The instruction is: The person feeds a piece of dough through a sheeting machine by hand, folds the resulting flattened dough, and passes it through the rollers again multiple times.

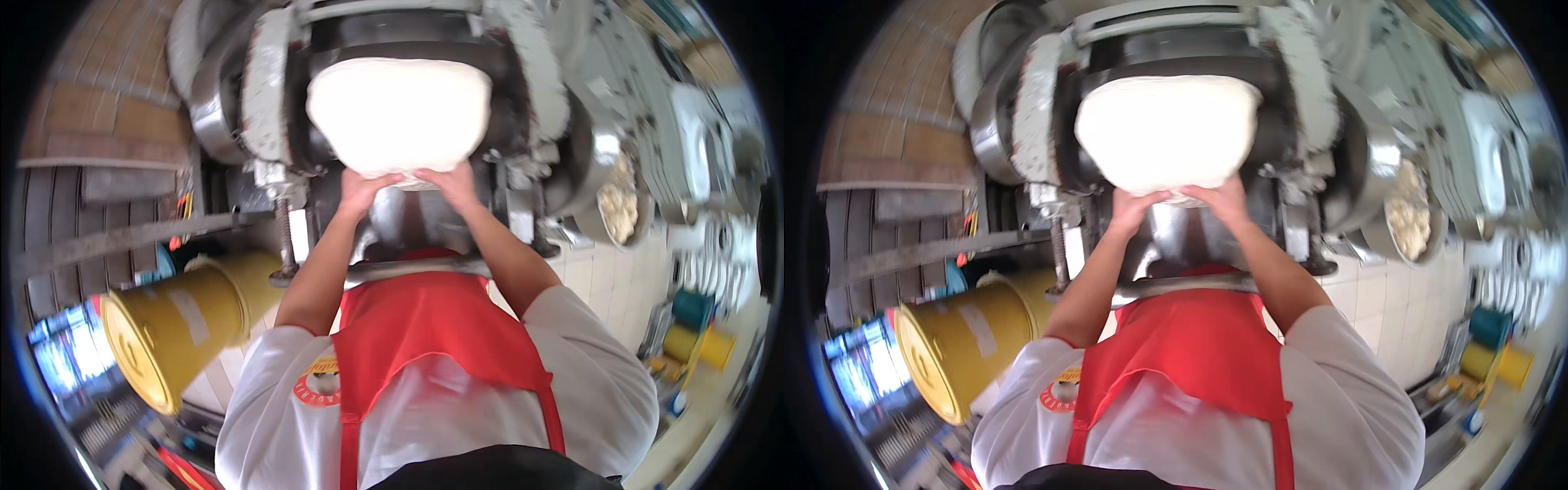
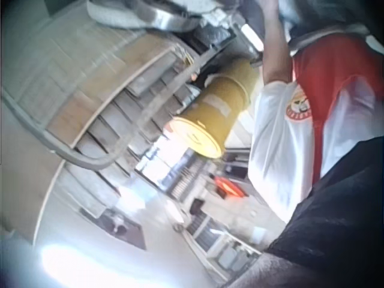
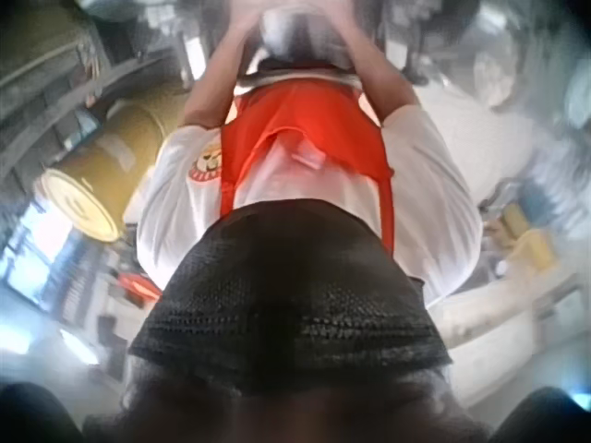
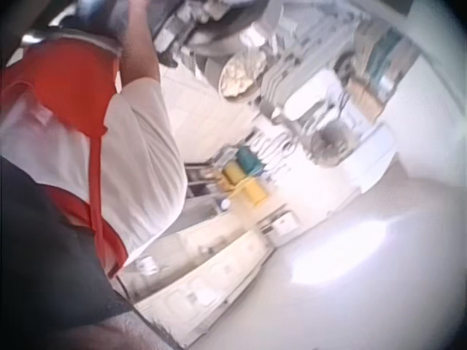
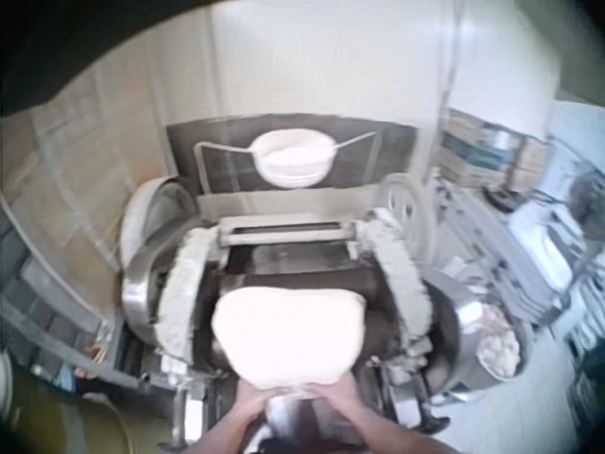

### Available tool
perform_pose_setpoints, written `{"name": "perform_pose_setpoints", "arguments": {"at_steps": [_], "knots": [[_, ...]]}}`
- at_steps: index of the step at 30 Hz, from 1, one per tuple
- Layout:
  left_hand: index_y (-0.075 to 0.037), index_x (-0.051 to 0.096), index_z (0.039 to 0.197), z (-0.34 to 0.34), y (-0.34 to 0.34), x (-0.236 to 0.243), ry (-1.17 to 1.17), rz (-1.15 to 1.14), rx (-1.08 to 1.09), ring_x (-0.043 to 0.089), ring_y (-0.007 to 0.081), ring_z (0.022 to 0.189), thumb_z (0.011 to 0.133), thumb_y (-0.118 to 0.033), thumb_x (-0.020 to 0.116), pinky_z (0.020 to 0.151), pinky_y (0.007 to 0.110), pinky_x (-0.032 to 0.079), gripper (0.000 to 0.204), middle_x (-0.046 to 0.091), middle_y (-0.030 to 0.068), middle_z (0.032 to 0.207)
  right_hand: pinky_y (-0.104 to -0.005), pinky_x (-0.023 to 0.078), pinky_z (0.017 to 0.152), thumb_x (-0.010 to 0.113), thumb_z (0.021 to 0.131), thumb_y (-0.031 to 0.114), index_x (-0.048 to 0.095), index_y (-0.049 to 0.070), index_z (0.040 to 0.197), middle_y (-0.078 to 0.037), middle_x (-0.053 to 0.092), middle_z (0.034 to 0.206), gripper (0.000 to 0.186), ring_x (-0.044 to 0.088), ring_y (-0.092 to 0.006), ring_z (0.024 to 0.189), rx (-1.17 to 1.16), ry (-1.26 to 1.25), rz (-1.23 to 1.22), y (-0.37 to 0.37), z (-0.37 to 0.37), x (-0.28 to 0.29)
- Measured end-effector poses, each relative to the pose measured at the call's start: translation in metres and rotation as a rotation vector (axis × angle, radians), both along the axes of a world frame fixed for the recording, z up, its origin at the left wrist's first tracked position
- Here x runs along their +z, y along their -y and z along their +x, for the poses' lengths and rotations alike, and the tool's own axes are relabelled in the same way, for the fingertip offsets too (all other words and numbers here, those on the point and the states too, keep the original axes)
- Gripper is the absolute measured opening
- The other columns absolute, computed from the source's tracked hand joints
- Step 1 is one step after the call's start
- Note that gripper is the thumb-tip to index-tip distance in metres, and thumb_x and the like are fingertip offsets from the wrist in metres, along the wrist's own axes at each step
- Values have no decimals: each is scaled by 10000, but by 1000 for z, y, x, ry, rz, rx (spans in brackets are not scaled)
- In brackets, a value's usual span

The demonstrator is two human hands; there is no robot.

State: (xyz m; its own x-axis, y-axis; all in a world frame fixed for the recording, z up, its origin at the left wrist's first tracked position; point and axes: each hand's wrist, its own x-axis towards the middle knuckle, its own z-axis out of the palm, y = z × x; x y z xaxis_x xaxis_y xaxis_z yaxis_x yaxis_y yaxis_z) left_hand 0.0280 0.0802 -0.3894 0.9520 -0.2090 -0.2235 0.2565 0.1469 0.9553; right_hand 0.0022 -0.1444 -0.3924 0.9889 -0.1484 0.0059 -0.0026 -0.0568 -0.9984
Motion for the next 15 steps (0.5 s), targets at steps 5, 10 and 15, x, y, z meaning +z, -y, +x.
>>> {"name": "perform_pose_setpoints", "arguments": {"at_steps": [5, 10, 15], "knots": [[89, 641, 1206, -22, 23, 64, 89, 119, 342, 681, 178, 1001, 845, -105, 859, 912, 296, 518, 464, 731, 136, 1108, -312, 547, 890, 944, 729, 200, 629, -52, 1185, -123, 739, 1064, 609, 701, -192, 970, -324, -56, 116, -4, 1, 49], [58, 509, 1390, -49, 10, 74, 256, -28, 460, 639, 189, 1151, 977, -48, 696, 1027, 308, 481, 466, 643, 167, 1303, -258, 524, 897, 743, 920, 37, 674, -45, 1132, -111, 720, 1139, 238, 672, -140, 997, -334, 112, 473, 3, -20, 87], [41, 391, 1491, -111, -1, -21, 90, 188, 393, 450, 322, 1436, 938, -91, 725, 1201, 421, 334, 660, 479, 251, 1504, -282, 508, 959, 757, 917, 98, 622, -47, 1275, -122, 701, 1178, 409, 658, -175, 1080, -502, 1, 84, 41, -73, -4]]}}
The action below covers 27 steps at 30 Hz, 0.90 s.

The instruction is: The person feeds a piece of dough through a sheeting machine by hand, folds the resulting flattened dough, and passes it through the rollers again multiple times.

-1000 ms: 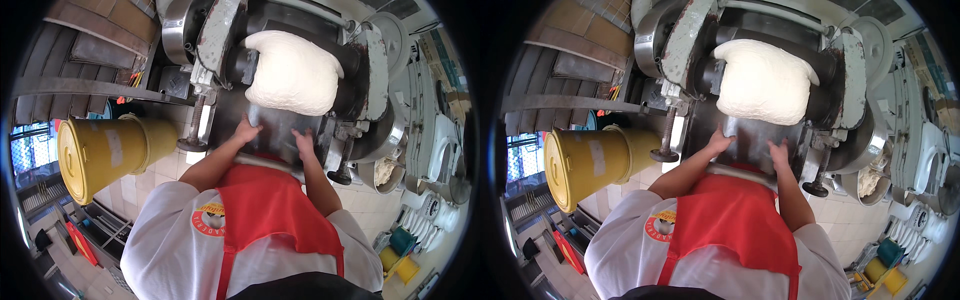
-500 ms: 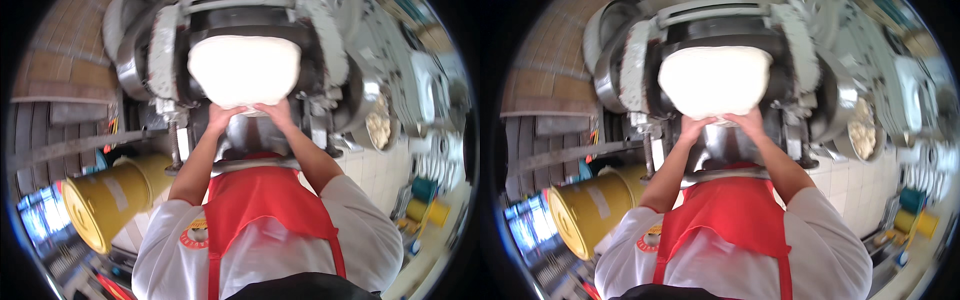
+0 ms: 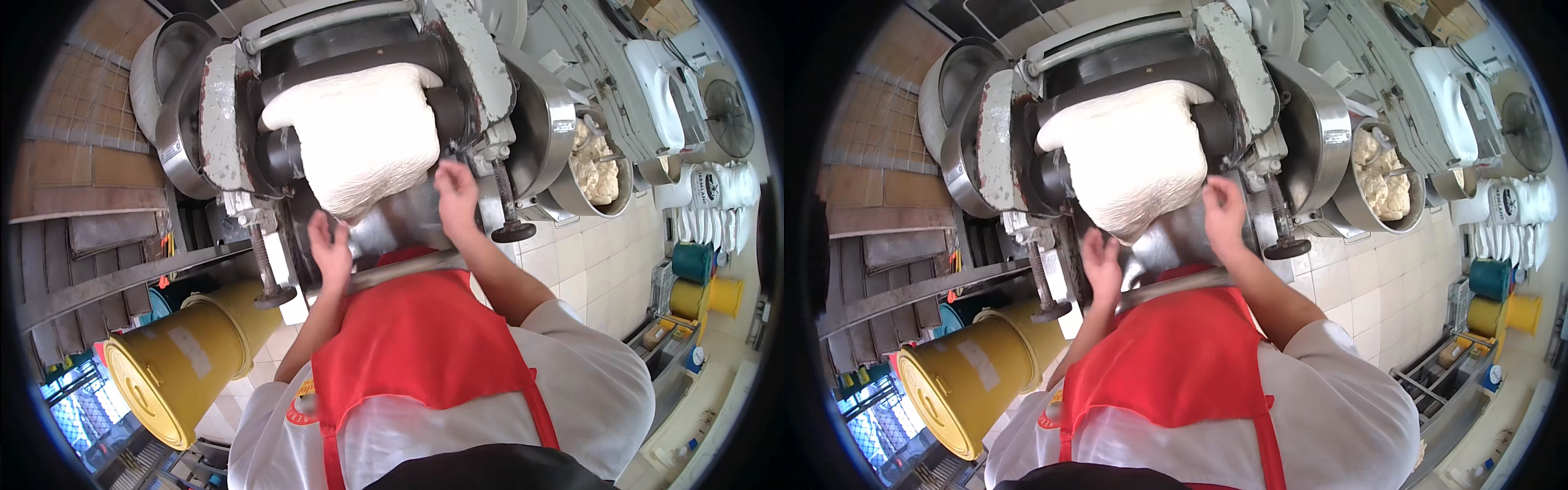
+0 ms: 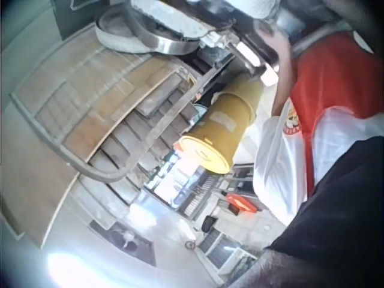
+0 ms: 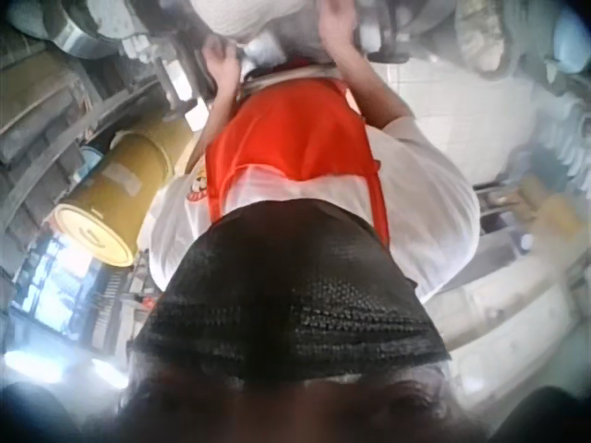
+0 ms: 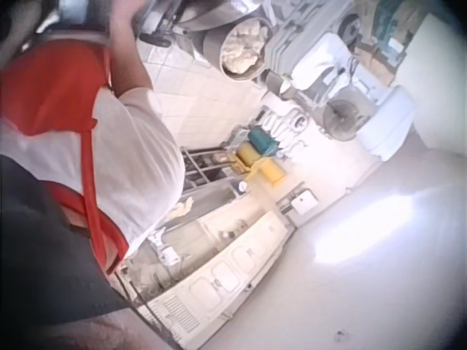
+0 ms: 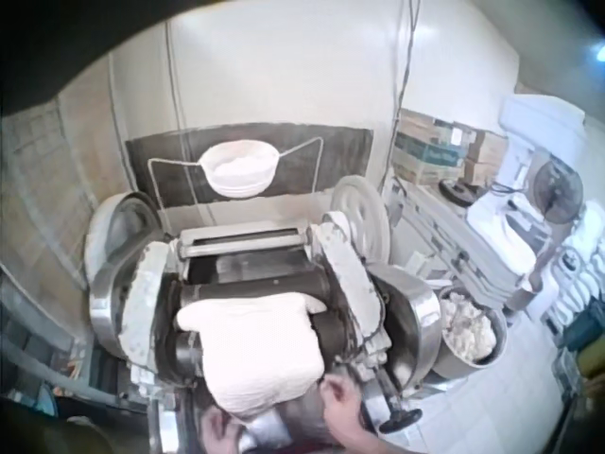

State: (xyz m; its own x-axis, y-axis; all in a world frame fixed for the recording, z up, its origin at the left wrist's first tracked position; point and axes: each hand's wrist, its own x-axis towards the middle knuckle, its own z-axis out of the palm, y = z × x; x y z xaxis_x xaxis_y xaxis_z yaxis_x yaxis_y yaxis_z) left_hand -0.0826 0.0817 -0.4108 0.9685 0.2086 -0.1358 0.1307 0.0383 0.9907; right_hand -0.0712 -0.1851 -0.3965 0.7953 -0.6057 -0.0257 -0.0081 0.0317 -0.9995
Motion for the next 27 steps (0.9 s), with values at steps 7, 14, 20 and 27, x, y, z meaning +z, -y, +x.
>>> {"name": "perform_pose_setpoints", "arguments": {"at_steps": [7, 14, 20, 27], "knots": [[66, 307, 1538, 59, 36, -61, -404, 49, -280, 429, 310, 1444, 805, -127, 875, 1205, 401, 343, 947, 417, 251, 1558, -389, 352, 1185, 928, 729, 389, 242, -30, 1588, -238, 329, 1612, 1177, 372, -324, 1470, 428, -516, -3, -22, 34, -63], [-39, 564, 1423, 144, 15, -38, -286, 48, -802, 575, 239, 1294, 686, -197, 971, 1125, 392, 456, 857, 634, 97, 1393, -377, 480, 1085, 984, 653, 200, 640, 18, 1324, -121, 690, 1299, 776, 615, -217, 1234, 869, -368, -49, 4, 91, -20], [40, 577, 1348, 111, 22, 36, -178, -172, -492, 615, 268, 1228, 711, -142, 940, 1093, 386, 468, 755, 660, 158, 1306, -371, 518, 1014, 979, 664, 163, 609, -32, 1281, -140, 710, 1168, 745, 641, -239, 1162, 419, 43, 177, -17, 60, 6], [71, 581, 1338, 89, 15, 97, -35, -192, -137, 653, 217, 1147, 924, -116, 779, 1040, 335, 477, 496, 699, 148, 1218, -286, 539, 851, 917, 780, 184, 625, -71, 1207, -123, 734, 1056, 577, 688, -170, 919, 110, -20, 184, -32, 65, 86]]}}
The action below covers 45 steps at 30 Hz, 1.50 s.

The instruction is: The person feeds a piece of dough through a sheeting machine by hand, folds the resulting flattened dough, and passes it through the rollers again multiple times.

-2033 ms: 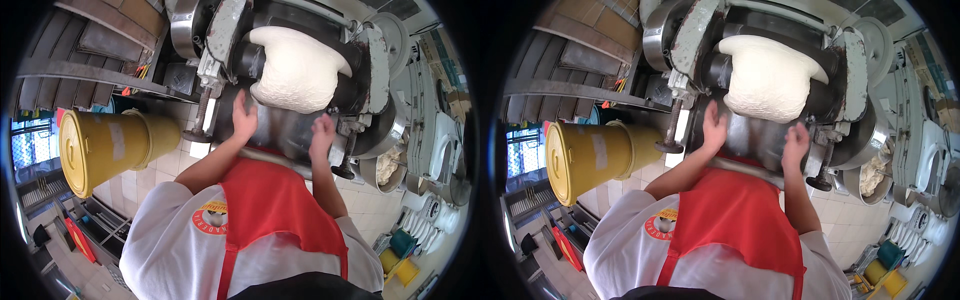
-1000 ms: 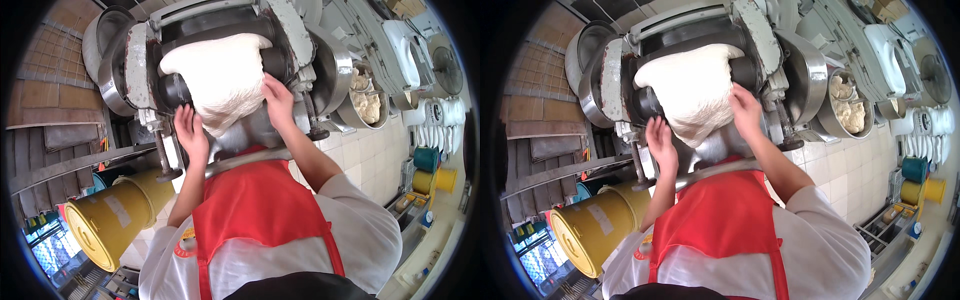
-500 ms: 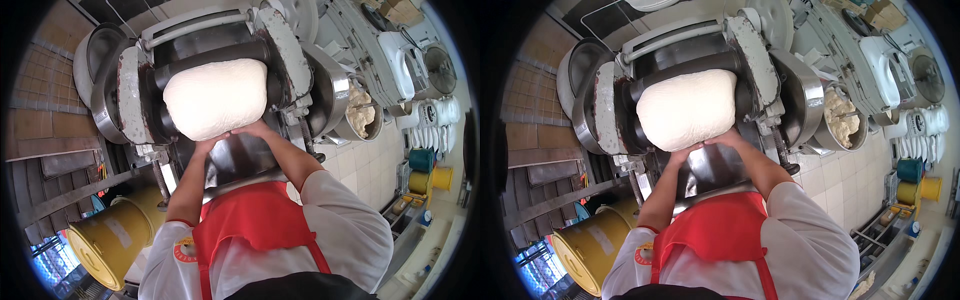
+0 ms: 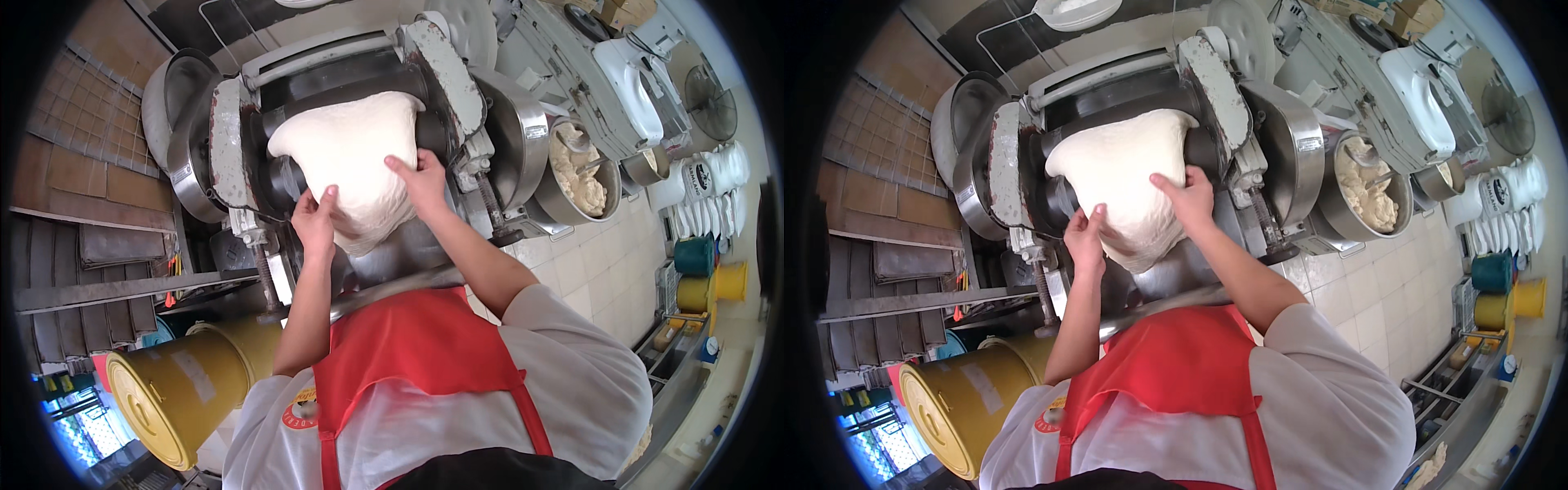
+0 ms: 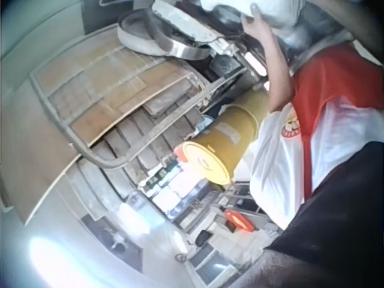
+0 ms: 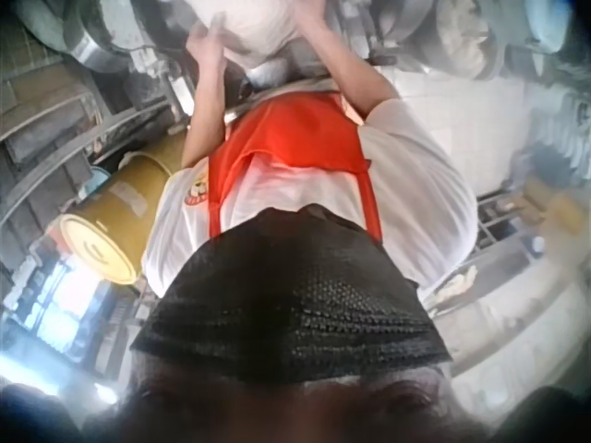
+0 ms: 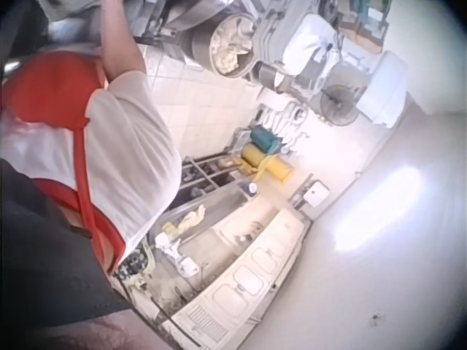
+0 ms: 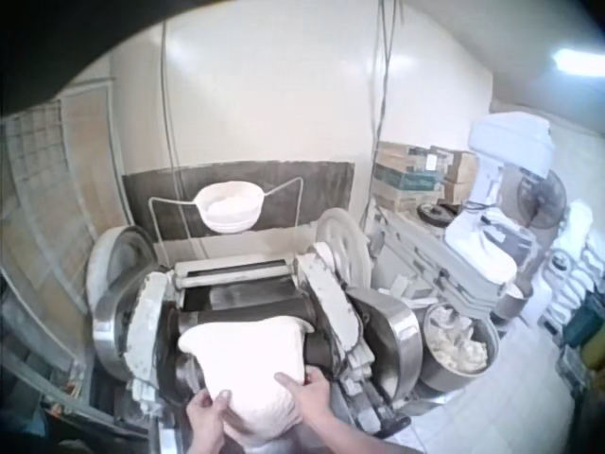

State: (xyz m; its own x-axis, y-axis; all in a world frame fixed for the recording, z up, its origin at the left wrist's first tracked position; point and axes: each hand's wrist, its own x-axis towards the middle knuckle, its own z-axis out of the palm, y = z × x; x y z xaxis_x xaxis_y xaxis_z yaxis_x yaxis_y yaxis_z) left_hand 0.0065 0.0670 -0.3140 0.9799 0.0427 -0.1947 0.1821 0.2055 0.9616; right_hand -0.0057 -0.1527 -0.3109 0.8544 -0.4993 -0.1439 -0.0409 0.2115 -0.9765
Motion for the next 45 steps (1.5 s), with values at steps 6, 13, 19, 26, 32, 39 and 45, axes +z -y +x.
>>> {"name": "perform_pose_setpoints", "arguments": {"at_steps": [6, 13, 19, 26, 32, 39, 45], "knots": [[52, 327, 1536, -41, 2, -9, 439, 250, 86, 381, 296, 1469, 995, -94, 651, 1214, 412, 293, 648, 398, 220, 1565, -263, 519, 888, 760, 914, 47, 653, -26, 1235, -104, 710, 1184, 347, 655, -134, 1042, -98, 194, -94, 13, -42, -9], [58, 268, 1575, -63, 12, -165, -396, 583, -45, 313, 412, 1498, 749, -475, 897, 1229, 467, 279, 1167, 309, 284, 1615, -393, 454, 1090, 911, 764, 304, 476, -48, 1478, -211, 560, 1450, 907, 534, -269, 1338, 128, -465, -417, 13, -51, -151], [-1, 458, 1502, 21, 25, -157, -162, 99, -393, 478, 328, 1393, 702, -294, 968, 1195, 424, 356, 993, 533, 225, 1481, -371, 445, 1113, 970, 672, 314, 469, -42, 1482, -202, 561, 1463, 1017, 522, -281, 1355, 695, -321, -390, 46, 21, -130], [11, 603, 1356, 56, -5, -99, -92, 210, -696, 572, 268, 1309, 704, -165, 955, 1113, 411, 468, 761, 620, 144, 1404, -369, 505, 1044, 947, 689, 84, 580, -21, 1366, -138, 682, 1282, 778, 614, -232, 1225, 600, -61, -6, 30, 0, -62], [59, 681, 1215, 4, 2, -41, -76, -65, -196, 669, 189, 1081, 772, -66, 890, 979, 335, 499, 506, 734, 123, 1161, -326, 553, 933, 906, 774, 121, 594, -57, 1310, -149, 706, 1208, 645, 684, -194, 1053, 101, -64, 161, -1, -8, -26], [7, 444, 1484, -27, -14, -3, 214, -103, 79, 585, 222, 1241, 960, -87, 723, 1097, 356, 433, 602, 596, 178, 1397, -284, 530, 878, 792, 913, 124, 691, -60, 1194, -103, 742, 1097, 350, 677, -146, 993, -81, 215, 164, 11, -12, 0], [-9, 378, 1535, -77, -44, -146, -180, 299, 72, 518, 325, 1341, 905, -205, 784, 1158, 444, 391, 775, 505, 226, 1480, -328, 493, 1016, 762, 901, 128, 619, -37, 1284, -147, 697, 1227, 441, 656, -214, 1111, -39, -261, -57, 23, -56, -110]]}}
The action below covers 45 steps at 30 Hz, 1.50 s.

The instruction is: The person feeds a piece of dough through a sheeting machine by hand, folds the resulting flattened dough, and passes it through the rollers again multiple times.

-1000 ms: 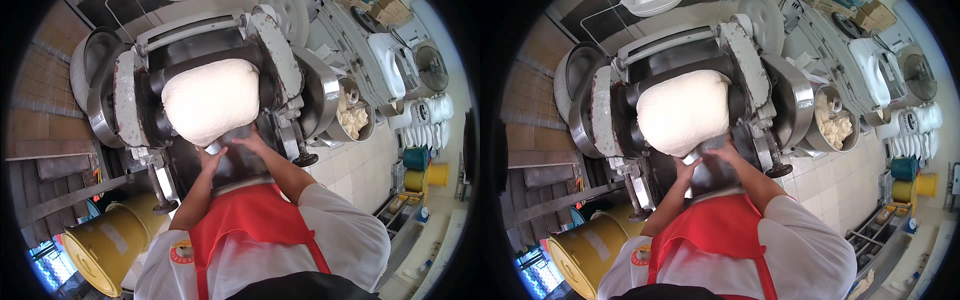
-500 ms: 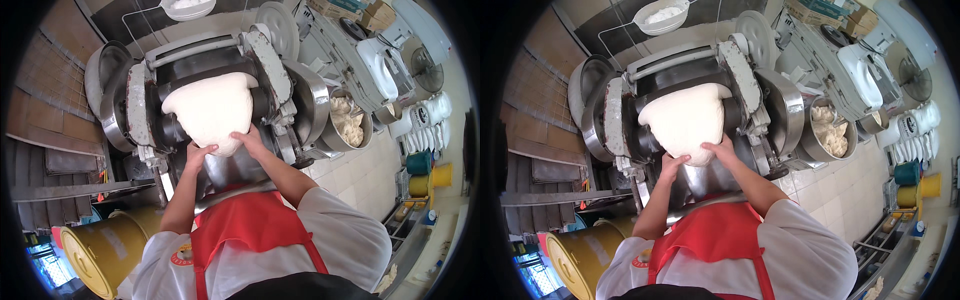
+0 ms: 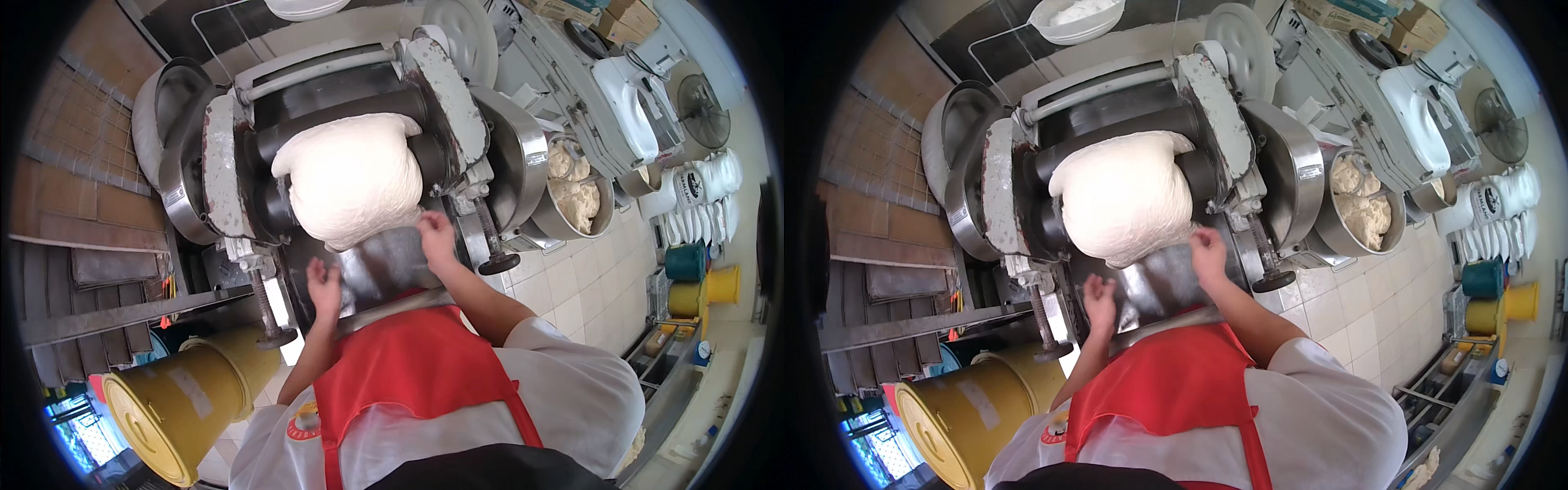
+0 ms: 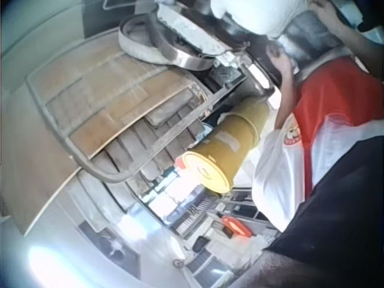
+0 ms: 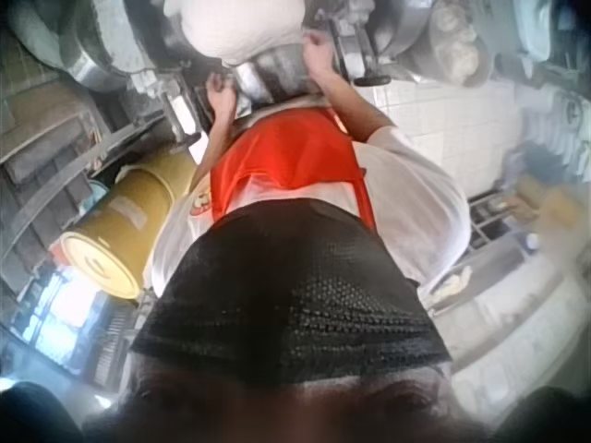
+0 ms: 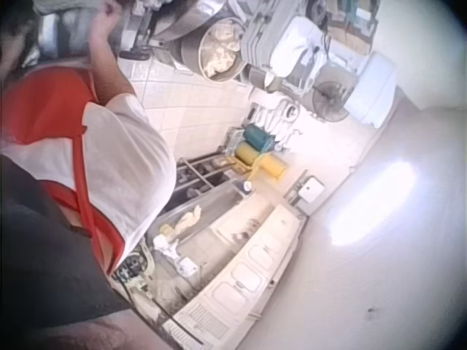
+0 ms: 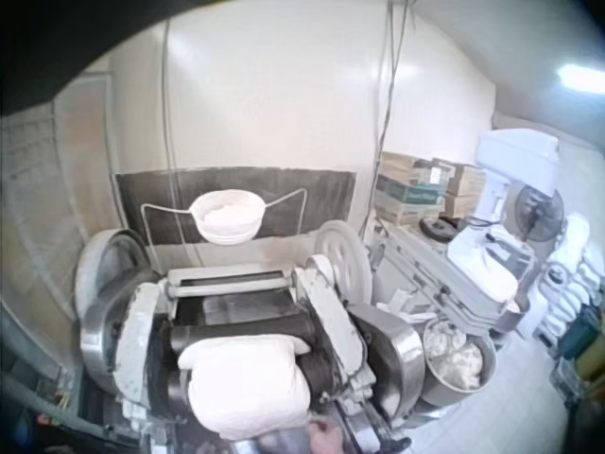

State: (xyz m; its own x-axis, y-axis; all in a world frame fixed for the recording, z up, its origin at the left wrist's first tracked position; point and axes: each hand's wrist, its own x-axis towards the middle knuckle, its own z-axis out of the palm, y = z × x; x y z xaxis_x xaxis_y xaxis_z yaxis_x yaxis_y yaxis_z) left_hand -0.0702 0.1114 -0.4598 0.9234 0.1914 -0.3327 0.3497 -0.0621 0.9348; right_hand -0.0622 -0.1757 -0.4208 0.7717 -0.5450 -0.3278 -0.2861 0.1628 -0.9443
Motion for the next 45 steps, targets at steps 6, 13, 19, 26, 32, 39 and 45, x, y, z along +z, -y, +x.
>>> {"name": "perform_pose_setpoints", "arguments": {"at_steps": [6, 13, 19, 26, 32, 39, 45], "knots": [[16, 407, 1534, 52, 60, -20, 76, 306, -248, 485, 340, 1400, 668, -339, 967, 1183, 413, 372, 1090, 471, 265, 1532, -382, 425, 1131, 890, 791, 230, 573, -35, 1379, -200, 656, 1321, 718, 593, -309, 1253, 189, -55, -464, -8, 28, -56], [-25, 551, 1436, 140, 35, 9, -38, -7, -876, 574, 244, 1299, 693, -245, 976, 1115, 384, 462, 884, 633, 114, 1404, -382, 487, 1074, 954, 699, 126, 565, 4, 1408, -127, 660, 1344, 818, 607, -244, 1239, 880, 3, 41, 19, 79, 17], [17, 607, 1352, 101, 38, 80, 89, -384, -533, 603, 256, 1249, 749, -115, 918, 1100, 382, 462, 691, 650, 144, 1350, -353, 532, 996, 916, 735, 50, 602, -43, 1308, -137, 698, 1249, 660, 667, -211, 1125, 267, 272, 361, -16, 47, 65], [71, 615, 1310, 75, 47, 148, 287, -431, -129, 646, 187, 1084, 906, -104, 796, 993, 312, 472, 476, 708, 115, 1209, -309, 540, 935, 784, 889, 45, 660, -55, 1216, -112, 729, 1156, 364, 682, -172, 1049, 92, 328, 222, -22, 65, 135], [11, 418, 1521, 16, 13, 107, 372, -265, -1, 449, 260, 1436, 1011, -124, 648, 1197, 391, 340, 575, 472, 194, 1544, -292, 517, 929, 714, 945, 68, 661, -41, 1214, -95, 724, 1155, 295, 661, -139, 1061, -11, 336, 18, -3, 7, 85], [37, 292, 1562, 18, 68, 28, -250, 78, -315, 457, 328, 1419, 843, -171, 851, 1179, 412, 369, 933, 439, 208, 1561, -361, 484, 1001, 864, 830, 311, 524, 3, 1460, -163, 679, 1225, 779, 611, -250, 1138, 183, -119, -531, 6, 12, -83], [-25, 556, 1432, 131, 46, -14, -31, -115, -634, 597, 281, 1265, 652, -171, 989, 1083, 390, 486, 905, 653, 133, 1366, -357, 374, 1174, 965, 677, 373, 548, 48, 1468, -144, 572, 1488, 952, 497, -271, 1385, 1075, -204, -126, 48, 102, -28]]}}
